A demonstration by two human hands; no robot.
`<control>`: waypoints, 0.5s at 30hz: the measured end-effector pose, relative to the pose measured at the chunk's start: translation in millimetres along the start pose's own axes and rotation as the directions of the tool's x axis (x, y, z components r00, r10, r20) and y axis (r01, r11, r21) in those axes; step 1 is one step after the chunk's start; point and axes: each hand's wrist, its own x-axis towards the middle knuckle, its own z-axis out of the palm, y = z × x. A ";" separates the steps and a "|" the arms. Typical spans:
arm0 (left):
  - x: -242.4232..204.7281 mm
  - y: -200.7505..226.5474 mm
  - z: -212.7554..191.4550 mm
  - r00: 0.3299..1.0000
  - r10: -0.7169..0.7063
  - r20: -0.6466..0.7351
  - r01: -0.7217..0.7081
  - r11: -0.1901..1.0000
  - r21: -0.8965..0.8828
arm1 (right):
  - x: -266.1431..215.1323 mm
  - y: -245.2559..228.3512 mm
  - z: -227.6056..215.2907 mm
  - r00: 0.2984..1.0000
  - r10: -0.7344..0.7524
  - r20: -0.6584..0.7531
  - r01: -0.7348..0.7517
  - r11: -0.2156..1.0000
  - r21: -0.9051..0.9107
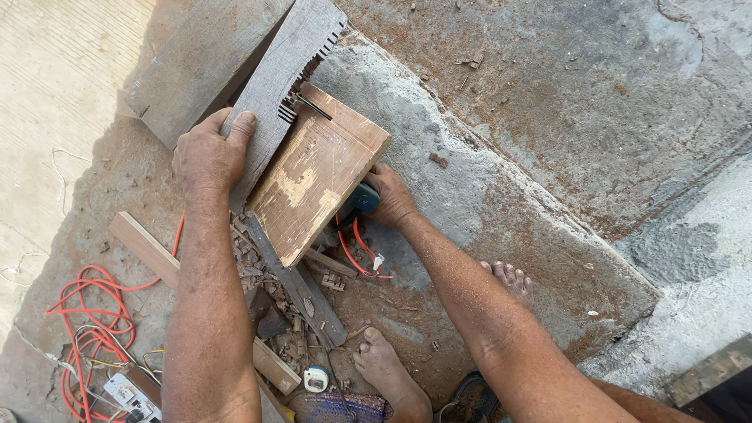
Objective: The person uses a table saw to cut notches into a wooden plank, then switches to a chisel and mallet to carve out the notched sections. The person repeatedly chips away wood to shape the plank.
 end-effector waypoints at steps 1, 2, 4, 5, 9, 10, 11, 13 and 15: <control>0.3 0.0 0.7 1.000 -0.005 0.003 0.005 1.000 0.000 | -0.3 0.1 -0.5 1.000 -0.005 -0.002 0.005 1.000 -0.001; 0.8 -0.2 0.9 1.000 -0.009 0.006 0.009 1.000 0.000 | -0.4 -0.2 -0.5 1.000 -0.001 -0.002 0.001 1.000 -0.002; 0.0 -1.7 1.4 1.000 0.013 -0.003 -0.013 1.000 -0.001 | -2.1 -0.9 -0.6 1.000 0.008 0.000 -0.008 1.000 -0.003; 0.4 -3.0 -0.1 0.999 0.038 -0.022 -0.038 0.999 -0.001 | -0.3 -2.0 -0.5 1.000 -0.002 -0.010 0.001 1.000 -0.006; -1.7 -6.8 0.0 0.997 0.077 -0.026 -0.077 0.997 0.005 | -1.6 -0.5 -2.3 1.000 0.001 -0.018 -0.001 1.000 -0.012; -4.1 -9.0 -0.1 0.998 0.065 -0.025 -0.065 0.998 0.011 | -3.2 -1.8 -0.8 1.000 0.006 -0.011 -0.006 1.000 -0.008; -3.2 -8.4 -1.5 0.998 0.061 -0.029 -0.061 0.998 0.013 | -0.1 -1.5 -2.1 1.000 0.013 -0.002 -0.013 1.000 -0.011; -6.1 -8.3 -1.4 0.998 0.061 -0.031 -0.060 0.998 0.014 | -0.5 -2.3 -1.7 0.999 0.033 0.025 -0.033 0.999 -0.015; -7.6 -7.2 -2.2 0.997 0.074 -0.034 -0.074 0.997 0.005 | -1.4 -2.9 -1.2 1.000 0.021 0.012 -0.021 1.000 -0.015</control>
